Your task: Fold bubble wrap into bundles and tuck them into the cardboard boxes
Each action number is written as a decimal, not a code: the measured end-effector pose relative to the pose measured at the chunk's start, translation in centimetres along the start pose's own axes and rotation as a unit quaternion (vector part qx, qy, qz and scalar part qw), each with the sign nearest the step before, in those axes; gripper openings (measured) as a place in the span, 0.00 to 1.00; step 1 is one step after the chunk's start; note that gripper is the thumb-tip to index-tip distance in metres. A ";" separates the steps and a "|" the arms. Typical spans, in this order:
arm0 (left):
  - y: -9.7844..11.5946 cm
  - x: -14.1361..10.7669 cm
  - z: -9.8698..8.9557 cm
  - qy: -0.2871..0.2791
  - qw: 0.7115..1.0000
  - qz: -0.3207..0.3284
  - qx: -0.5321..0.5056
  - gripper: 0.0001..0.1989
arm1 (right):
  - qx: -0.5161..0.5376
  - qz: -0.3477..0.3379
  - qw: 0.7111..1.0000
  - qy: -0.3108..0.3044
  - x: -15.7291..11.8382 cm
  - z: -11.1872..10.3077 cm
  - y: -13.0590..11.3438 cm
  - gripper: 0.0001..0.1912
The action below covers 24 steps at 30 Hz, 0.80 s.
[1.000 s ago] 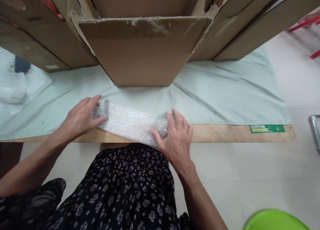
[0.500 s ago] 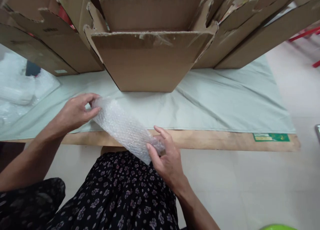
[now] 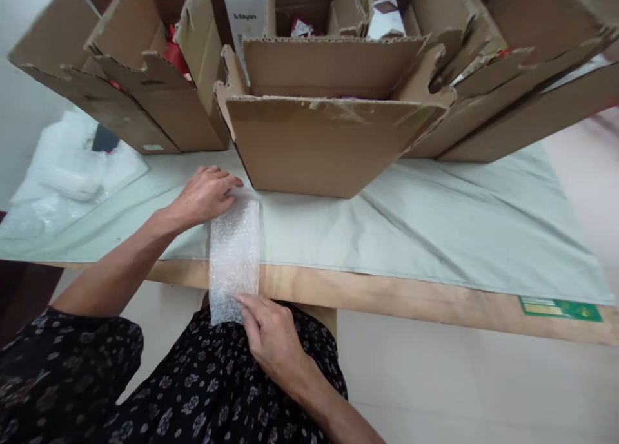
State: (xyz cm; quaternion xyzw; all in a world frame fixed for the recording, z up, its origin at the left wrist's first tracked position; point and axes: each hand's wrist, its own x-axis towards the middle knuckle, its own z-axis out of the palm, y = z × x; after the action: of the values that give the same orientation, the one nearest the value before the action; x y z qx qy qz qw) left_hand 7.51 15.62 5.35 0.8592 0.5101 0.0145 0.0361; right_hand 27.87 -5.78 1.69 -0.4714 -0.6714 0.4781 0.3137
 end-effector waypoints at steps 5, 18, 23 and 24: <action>1.0 -3.1 0.6 0.128 0.989 0.006 -0.069 0.24 | 0.037 0.045 0.998 -0.002 -0.1 0.2 0.1 0.15; 5.5 -15.4 3.5 0.111 0.909 0.089 -0.391 0.14 | 0.264 0.150 0.946 -0.114 -1.0 -2.5 0.1 0.19; 3.9 -16.1 3.2 0.044 0.872 0.052 -0.484 0.30 | 0.365 0.100 0.923 -0.064 1.0 -2.4 -0.2 0.29; 3.8 -16.3 3.2 0.033 0.866 0.040 -0.497 0.34 | 0.368 0.082 0.925 -0.048 1.8 -2.1 -0.2 0.31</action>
State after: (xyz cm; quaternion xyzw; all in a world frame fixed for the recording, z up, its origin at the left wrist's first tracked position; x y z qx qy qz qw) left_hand 3.22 -0.67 2.64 0.7463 0.4011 0.2958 0.4412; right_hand 28.96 -3.35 2.59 -0.3528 -0.4213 0.7378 0.3920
